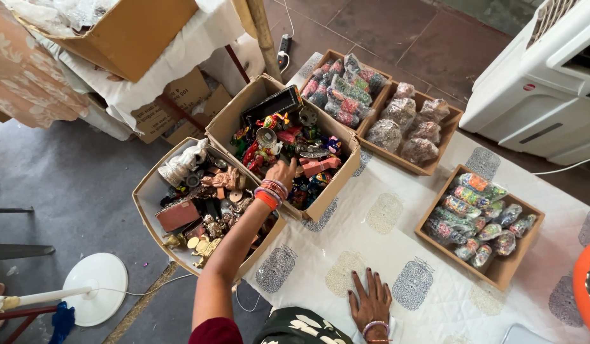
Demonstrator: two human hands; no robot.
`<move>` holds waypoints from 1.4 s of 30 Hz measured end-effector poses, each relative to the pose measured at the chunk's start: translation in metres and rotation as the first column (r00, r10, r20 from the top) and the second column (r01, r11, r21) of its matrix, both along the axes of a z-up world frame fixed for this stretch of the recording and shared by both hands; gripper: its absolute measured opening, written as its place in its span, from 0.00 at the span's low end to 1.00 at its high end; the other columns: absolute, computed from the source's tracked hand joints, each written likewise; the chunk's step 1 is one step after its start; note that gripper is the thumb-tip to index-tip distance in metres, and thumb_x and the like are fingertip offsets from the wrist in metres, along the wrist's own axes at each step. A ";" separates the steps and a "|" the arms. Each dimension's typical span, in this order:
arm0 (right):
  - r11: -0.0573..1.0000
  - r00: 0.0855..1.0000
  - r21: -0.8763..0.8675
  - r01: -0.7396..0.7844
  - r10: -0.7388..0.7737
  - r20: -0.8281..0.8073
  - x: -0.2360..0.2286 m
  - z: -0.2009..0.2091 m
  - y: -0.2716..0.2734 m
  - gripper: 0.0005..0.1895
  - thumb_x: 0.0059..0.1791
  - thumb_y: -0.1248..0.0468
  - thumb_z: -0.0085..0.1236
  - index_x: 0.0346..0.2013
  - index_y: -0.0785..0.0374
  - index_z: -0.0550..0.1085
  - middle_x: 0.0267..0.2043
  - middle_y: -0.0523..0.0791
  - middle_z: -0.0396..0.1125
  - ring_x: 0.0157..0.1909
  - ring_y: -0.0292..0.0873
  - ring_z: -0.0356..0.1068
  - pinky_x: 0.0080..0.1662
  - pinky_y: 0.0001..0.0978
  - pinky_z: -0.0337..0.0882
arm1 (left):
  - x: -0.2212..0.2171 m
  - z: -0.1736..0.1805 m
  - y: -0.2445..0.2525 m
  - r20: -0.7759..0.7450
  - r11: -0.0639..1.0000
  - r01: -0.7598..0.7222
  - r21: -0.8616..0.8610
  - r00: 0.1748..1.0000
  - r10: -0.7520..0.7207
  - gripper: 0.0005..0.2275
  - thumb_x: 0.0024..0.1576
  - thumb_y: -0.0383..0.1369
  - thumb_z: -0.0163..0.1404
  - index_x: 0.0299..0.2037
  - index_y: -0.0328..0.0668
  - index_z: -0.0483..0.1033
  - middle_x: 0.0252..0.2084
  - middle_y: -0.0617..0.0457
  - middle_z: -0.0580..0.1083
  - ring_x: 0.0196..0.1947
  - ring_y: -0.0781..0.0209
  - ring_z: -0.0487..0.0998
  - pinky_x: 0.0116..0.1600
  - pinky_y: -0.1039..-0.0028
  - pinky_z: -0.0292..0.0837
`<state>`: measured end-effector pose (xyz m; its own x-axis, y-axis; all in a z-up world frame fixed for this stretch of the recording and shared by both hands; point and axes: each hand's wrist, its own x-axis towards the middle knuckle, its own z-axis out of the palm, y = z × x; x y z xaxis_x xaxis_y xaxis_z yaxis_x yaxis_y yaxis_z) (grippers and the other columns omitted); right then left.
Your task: Packaging small decorative figurines and trinkets into individual plastic bags.
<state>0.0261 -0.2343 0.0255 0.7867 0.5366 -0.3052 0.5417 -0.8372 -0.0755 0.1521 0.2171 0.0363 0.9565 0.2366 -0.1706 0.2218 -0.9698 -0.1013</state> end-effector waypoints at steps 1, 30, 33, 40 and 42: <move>1.000 1.000 -0.002 -0.002 0.002 0.004 0.001 0.001 0.000 0.33 0.52 0.44 0.40 0.73 0.32 0.53 0.77 0.43 0.41 0.77 0.47 0.39 0.73 0.51 0.39 | 0.002 0.008 -0.005 0.004 1.000 -0.002 -0.002 1.000 0.002 0.31 0.57 0.28 0.52 0.71 0.35 0.53 0.51 0.20 0.69 0.32 0.49 0.81 0.33 0.68 0.80; 0.990 0.999 -0.140 -0.003 -0.003 -0.044 0.000 0.002 0.005 0.31 0.54 0.42 0.36 0.73 0.31 0.48 0.79 0.42 0.36 0.79 0.46 0.34 0.74 0.48 0.34 | 0.037 0.075 0.085 0.424 0.809 -0.510 -0.290 0.690 0.587 0.01 0.53 0.32 0.61 0.33 0.52 0.85 0.43 0.45 0.74 0.36 0.51 0.76 0.39 0.65 0.79; 0.993 0.999 -0.121 -0.004 0.000 -0.032 0.000 0.001 0.005 0.31 0.53 0.42 0.37 0.72 0.31 0.49 0.79 0.42 0.37 0.79 0.45 0.35 0.74 0.49 0.35 | 0.039 0.071 0.134 0.359 0.736 -0.544 -0.403 0.646 0.674 0.01 0.55 0.32 0.60 0.33 0.48 0.84 0.39 0.44 0.75 0.33 0.53 0.76 0.39 0.65 0.79; 0.995 1.000 -0.100 -0.004 0.002 -0.026 0.001 -0.003 0.004 0.33 0.53 0.43 0.38 0.74 0.30 0.50 0.78 0.43 0.39 0.78 0.46 0.37 0.73 0.49 0.35 | -0.006 0.080 0.178 0.431 0.754 -0.569 -0.329 0.620 0.656 0.03 0.57 0.28 0.58 0.32 0.40 0.82 0.40 0.42 0.74 0.35 0.53 0.76 0.42 0.66 0.81; 0.994 1.000 -0.105 -0.008 0.006 -0.013 0.001 -0.004 0.003 0.34 0.52 0.43 0.38 0.74 0.30 0.50 0.78 0.43 0.39 0.78 0.46 0.37 0.73 0.49 0.36 | -0.016 0.089 0.172 0.437 0.752 -0.555 -0.356 0.613 0.659 0.05 0.57 0.25 0.56 0.30 0.39 0.82 0.47 0.40 0.72 0.39 0.51 0.76 0.46 0.66 0.80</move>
